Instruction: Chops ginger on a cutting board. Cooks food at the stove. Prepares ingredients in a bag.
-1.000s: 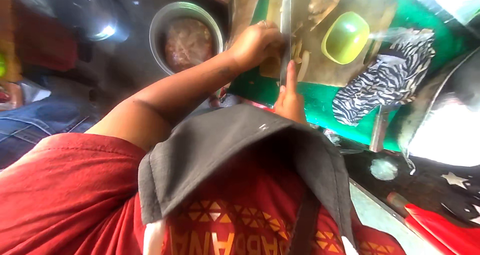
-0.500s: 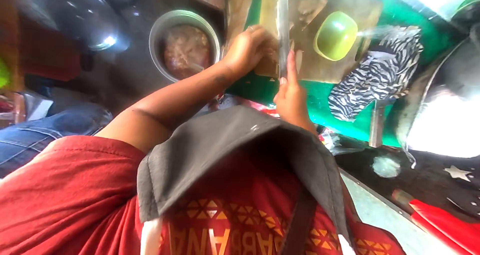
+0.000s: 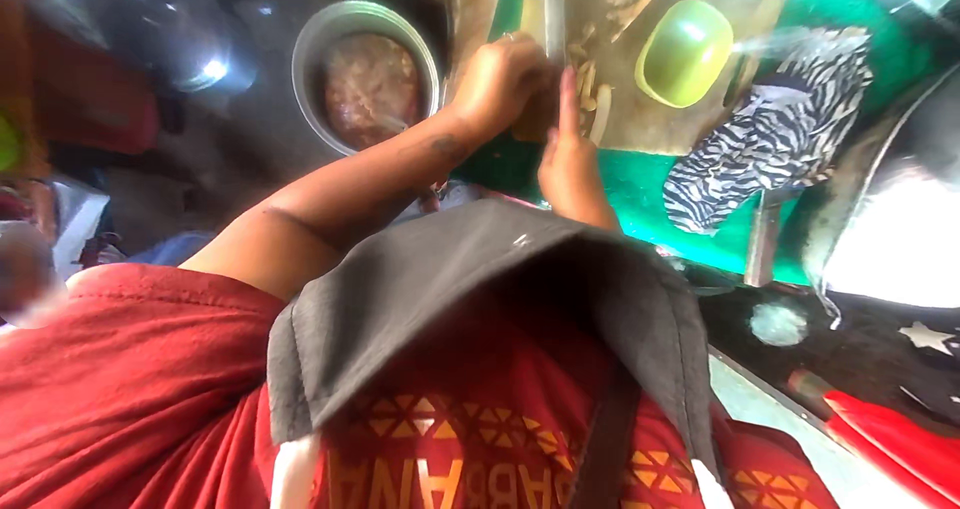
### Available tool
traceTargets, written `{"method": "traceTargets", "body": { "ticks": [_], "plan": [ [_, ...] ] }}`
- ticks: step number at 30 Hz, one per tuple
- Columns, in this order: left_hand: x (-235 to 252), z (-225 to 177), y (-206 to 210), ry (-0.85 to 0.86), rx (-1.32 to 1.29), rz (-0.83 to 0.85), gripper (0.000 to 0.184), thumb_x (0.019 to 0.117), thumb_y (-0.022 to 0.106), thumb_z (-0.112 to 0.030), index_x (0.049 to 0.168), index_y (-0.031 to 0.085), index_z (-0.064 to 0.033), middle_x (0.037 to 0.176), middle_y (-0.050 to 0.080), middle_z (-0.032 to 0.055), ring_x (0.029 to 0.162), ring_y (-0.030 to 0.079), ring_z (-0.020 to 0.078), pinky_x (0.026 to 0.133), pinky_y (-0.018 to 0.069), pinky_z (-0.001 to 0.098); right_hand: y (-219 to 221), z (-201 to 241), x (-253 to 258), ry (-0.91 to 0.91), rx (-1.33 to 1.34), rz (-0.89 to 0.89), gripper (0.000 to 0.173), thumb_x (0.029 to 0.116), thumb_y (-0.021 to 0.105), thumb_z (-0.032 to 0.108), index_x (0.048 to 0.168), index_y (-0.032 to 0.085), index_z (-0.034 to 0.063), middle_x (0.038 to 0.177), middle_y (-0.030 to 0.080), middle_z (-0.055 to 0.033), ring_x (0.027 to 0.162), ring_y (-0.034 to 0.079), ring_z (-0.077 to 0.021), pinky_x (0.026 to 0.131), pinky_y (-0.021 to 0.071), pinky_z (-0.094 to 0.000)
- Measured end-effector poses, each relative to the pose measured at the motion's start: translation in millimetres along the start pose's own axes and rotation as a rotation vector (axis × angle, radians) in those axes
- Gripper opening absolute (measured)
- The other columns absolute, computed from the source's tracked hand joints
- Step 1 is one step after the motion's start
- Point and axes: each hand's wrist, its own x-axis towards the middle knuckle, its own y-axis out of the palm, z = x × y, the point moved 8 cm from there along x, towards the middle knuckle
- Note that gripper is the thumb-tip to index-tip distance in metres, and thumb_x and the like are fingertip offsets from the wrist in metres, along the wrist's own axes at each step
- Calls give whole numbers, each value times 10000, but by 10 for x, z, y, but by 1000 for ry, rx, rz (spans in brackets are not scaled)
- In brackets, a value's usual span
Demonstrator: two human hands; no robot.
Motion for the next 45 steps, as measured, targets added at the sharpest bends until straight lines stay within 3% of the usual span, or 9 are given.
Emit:
{"method": "traceTargets", "body": {
  "ticks": [10, 24, 28, 30, 31, 37, 39, 42, 45],
  "plan": [
    [-44, 8, -23, -54, -48, -140, 136, 946, 643, -26, 950, 779, -15, 1026, 730, 157, 1003, 696, 220, 918, 545, 306, -37, -136, -270, -90, 219, -128, 620, 1100, 387, 123, 1669, 143, 163, 797, 658, -114, 553, 608, -192, 558, 558, -389],
    [-4, -1, -7, -78, 5, -141, 139, 938, 628, 1, 924, 766, 4, 994, 734, 166, 985, 704, 240, 895, 546, 307, 83, -30, -191, -123, 80, -76, 685, 1049, 426, 55, 1649, 97, 34, 848, 687, -146, 556, 612, -219, 569, 556, -406],
    [-15, -8, 5, -64, 22, -127, 144, 951, 619, -9, 949, 762, 12, 1000, 732, 175, 983, 707, 245, 901, 549, 315, 72, 21, -71, -63, 64, -65, 703, 1039, 432, 35, 1655, 95, 64, 1026, 730, -182, 686, 708, -274, 676, 596, -440],
    [-24, -40, 25, -42, 16, -70, 140, 956, 635, -35, 1006, 758, 8, 1045, 721, 184, 1026, 695, 268, 943, 543, 349, 42, -38, 26, -67, 156, -17, 710, 1057, 416, 34, 1665, 59, 116, 1311, 659, -200, 815, 733, -261, 762, 610, -429],
    [-35, -60, 39, -33, 15, -21, 154, 950, 649, -46, 1051, 754, 4, 1093, 709, 196, 1070, 682, 292, 977, 535, 379, 24, -89, 78, -65, 222, 4, 701, 1068, 410, 48, 1669, 63, 150, 1313, 645, -208, 751, 708, -265, 693, 603, -451],
    [130, -155, 215, 27, 57, 55, 245, 955, 627, -12, 1178, 728, 5, 1181, 682, 226, 1124, 663, 353, 1012, 525, 433, -396, -337, 31, -84, 231, -45, 607, 1107, 373, 135, 1669, 146, 187, 1067, 679, -187, 566, 596, -207, 550, 552, -413],
    [248, -194, 238, 18, 58, 48, 257, 964, 648, -52, 1205, 714, 10, 1204, 672, 234, 1136, 661, 357, 1016, 525, 434, -566, -460, -4, -80, 224, -44, 602, 1116, 371, 159, 1671, 141, 190, 826, 646, -136, 512, 570, -192, 496, 531, -386],
    [299, -453, 240, 38, 132, 76, 240, 972, 681, -182, 1124, 736, -6, 1168, 659, 227, 1142, 632, 369, 1010, 513, 461, -818, -650, -25, -94, 241, -51, 598, 1115, 370, 172, 1670, 149, 197, 805, 649, -122, 489, 562, -167, 481, 529, -355],
    [220, -725, 644, 66, 279, 409, 312, 955, 705, -265, 1165, 721, -35, 1255, 655, 212, 1238, 591, 399, 1002, 507, 526, -954, -804, 13, -66, 254, -31, 605, 1117, 371, 169, 1673, 136, 211, 791, 645, -122, 477, 560, -166, 469, 529, -356]
  ]
}}
